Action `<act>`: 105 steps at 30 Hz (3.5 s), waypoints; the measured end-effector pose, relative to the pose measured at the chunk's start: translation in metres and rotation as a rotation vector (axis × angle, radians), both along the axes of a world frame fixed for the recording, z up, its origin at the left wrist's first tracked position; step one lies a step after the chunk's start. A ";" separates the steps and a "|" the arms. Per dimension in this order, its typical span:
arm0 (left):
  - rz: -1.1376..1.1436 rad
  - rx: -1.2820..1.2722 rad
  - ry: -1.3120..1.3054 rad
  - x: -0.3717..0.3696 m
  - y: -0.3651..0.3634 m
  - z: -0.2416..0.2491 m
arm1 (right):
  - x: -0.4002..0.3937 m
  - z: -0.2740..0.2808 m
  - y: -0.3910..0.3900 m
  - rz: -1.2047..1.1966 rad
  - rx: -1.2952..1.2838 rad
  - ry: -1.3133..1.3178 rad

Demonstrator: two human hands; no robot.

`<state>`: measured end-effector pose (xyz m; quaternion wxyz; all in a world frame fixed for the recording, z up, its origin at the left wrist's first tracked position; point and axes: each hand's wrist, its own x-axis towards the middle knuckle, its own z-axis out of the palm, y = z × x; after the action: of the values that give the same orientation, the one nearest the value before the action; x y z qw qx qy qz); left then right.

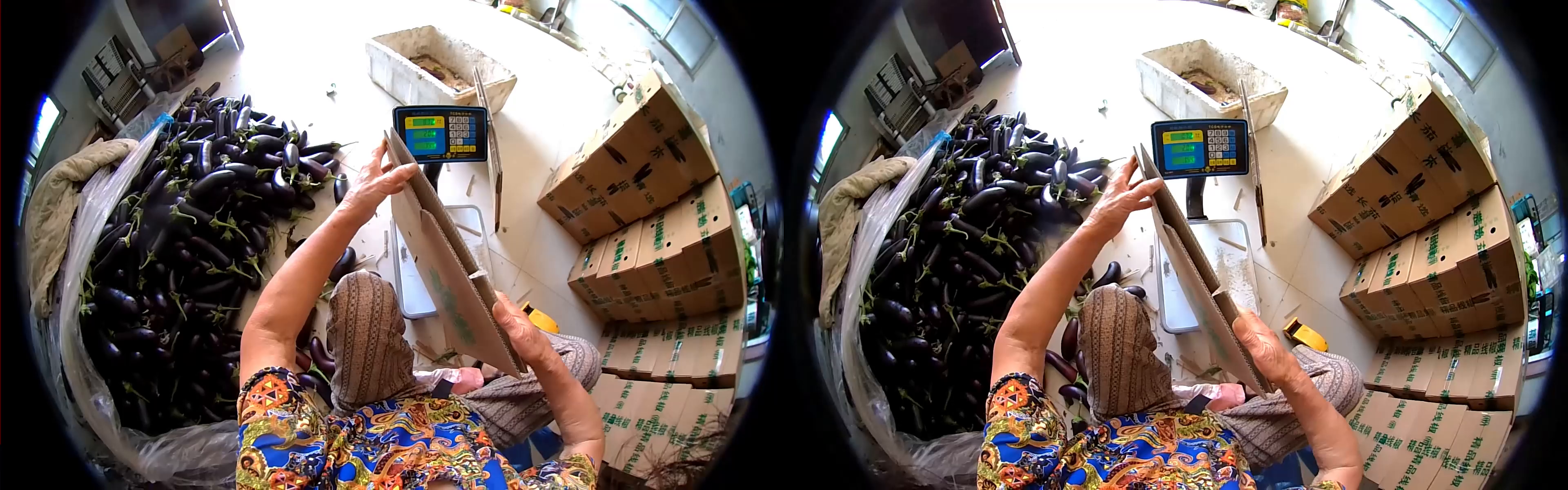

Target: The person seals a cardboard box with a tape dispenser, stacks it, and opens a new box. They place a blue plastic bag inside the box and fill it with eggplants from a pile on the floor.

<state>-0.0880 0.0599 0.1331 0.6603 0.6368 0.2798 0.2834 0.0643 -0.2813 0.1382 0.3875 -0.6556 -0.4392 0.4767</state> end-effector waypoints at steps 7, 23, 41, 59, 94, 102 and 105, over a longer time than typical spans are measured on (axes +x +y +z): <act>0.088 0.233 0.192 -0.015 -0.003 0.026 | 0.026 0.050 0.020 -0.334 -0.024 -0.638; -0.567 0.621 0.527 -0.004 -0.012 -0.009 | 0.002 0.009 0.087 -0.126 0.736 -0.961; -0.011 0.454 0.232 -0.041 -0.078 0.007 | 0.028 -0.074 0.137 0.356 0.508 -0.620; 0.209 0.542 0.382 -0.034 -0.031 -0.104 | 0.034 -0.001 0.088 0.281 0.419 -1.296; 0.129 0.518 0.404 0.022 -0.021 -0.058 | 0.110 -0.060 0.078 -0.411 0.130 -0.943; 0.110 0.577 0.421 0.028 -0.013 -0.061 | 0.136 -0.039 0.071 -0.140 0.041 -0.787; 0.099 0.551 0.410 0.028 -0.012 -0.065 | 0.169 -0.053 0.043 -0.236 0.064 -0.455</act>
<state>-0.0603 0.0481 0.0676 0.3790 0.8203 0.3503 0.2463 0.2331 -0.2380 0.0856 0.3525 -0.7800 -0.4502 0.2542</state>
